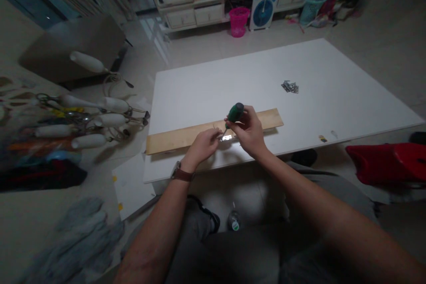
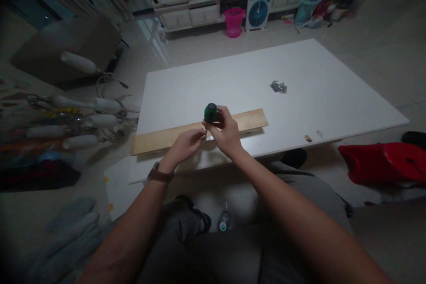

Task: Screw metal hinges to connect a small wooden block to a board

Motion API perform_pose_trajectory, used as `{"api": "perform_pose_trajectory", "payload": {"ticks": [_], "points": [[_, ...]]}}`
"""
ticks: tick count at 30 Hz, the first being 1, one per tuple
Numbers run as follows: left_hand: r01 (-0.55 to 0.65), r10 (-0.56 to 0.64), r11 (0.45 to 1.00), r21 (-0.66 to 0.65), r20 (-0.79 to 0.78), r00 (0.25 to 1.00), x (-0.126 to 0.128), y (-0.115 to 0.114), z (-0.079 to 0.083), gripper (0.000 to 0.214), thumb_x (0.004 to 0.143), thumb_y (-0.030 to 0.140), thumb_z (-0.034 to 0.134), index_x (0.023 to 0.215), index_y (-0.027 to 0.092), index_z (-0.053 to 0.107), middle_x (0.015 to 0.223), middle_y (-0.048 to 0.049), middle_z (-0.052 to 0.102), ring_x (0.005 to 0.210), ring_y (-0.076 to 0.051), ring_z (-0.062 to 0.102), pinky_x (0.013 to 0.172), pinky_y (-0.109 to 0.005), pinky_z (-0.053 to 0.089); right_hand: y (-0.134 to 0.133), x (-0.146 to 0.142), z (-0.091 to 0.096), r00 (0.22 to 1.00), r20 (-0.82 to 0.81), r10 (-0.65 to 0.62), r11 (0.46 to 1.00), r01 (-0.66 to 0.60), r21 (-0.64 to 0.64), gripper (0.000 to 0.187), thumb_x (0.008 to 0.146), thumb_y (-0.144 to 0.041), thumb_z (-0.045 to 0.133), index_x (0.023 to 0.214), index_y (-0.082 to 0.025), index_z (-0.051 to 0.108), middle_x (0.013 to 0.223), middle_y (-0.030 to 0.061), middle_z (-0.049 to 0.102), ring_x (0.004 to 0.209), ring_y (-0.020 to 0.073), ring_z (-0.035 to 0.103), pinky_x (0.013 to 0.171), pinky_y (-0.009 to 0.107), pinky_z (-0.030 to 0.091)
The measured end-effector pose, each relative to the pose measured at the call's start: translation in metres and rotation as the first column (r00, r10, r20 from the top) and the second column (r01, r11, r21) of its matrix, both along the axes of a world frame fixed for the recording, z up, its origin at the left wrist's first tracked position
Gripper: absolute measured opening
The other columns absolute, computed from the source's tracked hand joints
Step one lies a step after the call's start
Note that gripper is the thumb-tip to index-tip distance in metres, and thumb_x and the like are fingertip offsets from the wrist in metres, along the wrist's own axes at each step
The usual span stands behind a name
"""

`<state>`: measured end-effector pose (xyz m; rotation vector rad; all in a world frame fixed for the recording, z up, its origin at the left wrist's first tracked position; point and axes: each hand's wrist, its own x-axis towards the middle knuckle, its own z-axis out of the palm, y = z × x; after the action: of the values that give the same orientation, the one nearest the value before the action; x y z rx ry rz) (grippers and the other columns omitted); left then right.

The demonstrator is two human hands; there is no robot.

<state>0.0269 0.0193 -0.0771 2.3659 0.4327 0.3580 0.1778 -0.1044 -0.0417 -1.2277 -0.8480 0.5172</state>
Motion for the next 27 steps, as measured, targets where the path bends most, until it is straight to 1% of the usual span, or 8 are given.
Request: {"api": "perform_pose_trajectory", "payload": {"ticks": [5,10,14,17,22,25,27], "points": [[0.011,-0.011,1.0,0.027,-0.001,1.0,0.001,-0.001,0.002,0.028,0.091,0.01,0.051,0.11,0.019,0.069,0.107,-0.0087,0.076,0.099,-0.024,0.07,0.092,-0.037,0.055,0.0,-0.001,-0.001,0.999,0.026,0.019,1.0,-0.019,-0.019,0.044,0.084,-0.036,0.082,0.12,-0.03,0.057,0.105,0.0005,0.074,0.097,0.0212,0.076,0.091,0.041,0.066],[0.008,-0.008,1.0,0.023,0.001,1.0,0.002,0.0,-0.001,0.03,0.089,0.009,0.051,0.11,0.02,0.068,0.109,-0.0085,0.075,0.101,-0.024,0.07,0.093,-0.037,0.055,0.0,-0.002,0.0,0.999,0.054,0.009,0.999,-0.007,-0.037,0.043,0.084,-0.034,0.08,0.123,-0.031,0.061,0.109,0.0009,0.074,0.1,0.0215,0.075,0.089,0.041,0.066],[-0.002,0.003,1.0,0.022,-0.013,1.0,0.002,0.001,-0.002,0.031,0.088,0.008,0.051,0.11,0.021,0.07,0.109,-0.0083,0.076,0.102,-0.024,0.071,0.096,-0.038,0.056,-0.003,-0.001,0.004,0.991,0.134,0.019,0.998,-0.011,-0.065,0.043,0.086,-0.034,0.077,0.127,-0.03,0.065,0.109,0.002,0.075,0.101,0.0219,0.074,0.089,0.042,0.067],[-0.001,0.001,1.0,-0.008,-0.008,1.0,0.003,0.0,0.001,0.036,0.089,0.007,0.05,0.114,0.02,0.07,0.114,-0.0086,0.077,0.105,-0.025,0.071,0.098,-0.039,0.056,-0.004,0.0,0.006,0.982,0.183,0.037,0.996,-0.022,-0.084,0.045,0.087,-0.037,0.076,0.13,-0.03,0.064,0.109,0.0024,0.075,0.099,0.0219,0.074,0.09,0.043,0.067],[0.008,-0.007,0.996,-0.09,0.012,1.0,0.004,0.0,0.007,0.034,0.097,0.015,0.049,0.123,0.02,0.07,0.122,-0.0099,0.077,0.111,-0.025,0.071,0.101,-0.039,0.055,-0.003,0.0,0.007,0.98,0.196,0.029,0.995,-0.01,-0.095,0.04,0.087,-0.037,0.076,0.123,-0.028,0.061,0.106,0.0031,0.075,0.095,0.0213,0.074,0.086,0.04,0.066],[0.029,-0.028,0.995,-0.094,0.015,0.999,0.004,0.001,0.008,0.028,0.102,0.025,0.051,0.119,0.019,0.072,0.119,-0.0113,0.077,0.111,-0.027,0.071,0.102,-0.041,0.055,-0.002,0.0,0.007,0.975,0.22,0.025,0.996,-0.006,-0.086,0.038,0.087,-0.035,0.075,0.121,-0.028,0.06,0.106,0.0034,0.075,0.096,0.0211,0.073,0.082,0.038,0.065],[0.027,-0.027,0.995,-0.092,0.011,1.0,0.004,0.002,0.006,0.026,0.103,0.028,0.052,0.114,0.019,0.074,0.115,-0.0114,0.078,0.11,-0.027,0.071,0.101,-0.041,0.055,-0.002,0.0,0.007,0.972,0.231,0.032,0.996,-0.013,-0.083,0.037,0.087,-0.035,0.075,0.121,-0.028,0.061,0.106,0.0029,0.076,0.097,0.0215,0.073,0.081,0.037,0.065]]}}
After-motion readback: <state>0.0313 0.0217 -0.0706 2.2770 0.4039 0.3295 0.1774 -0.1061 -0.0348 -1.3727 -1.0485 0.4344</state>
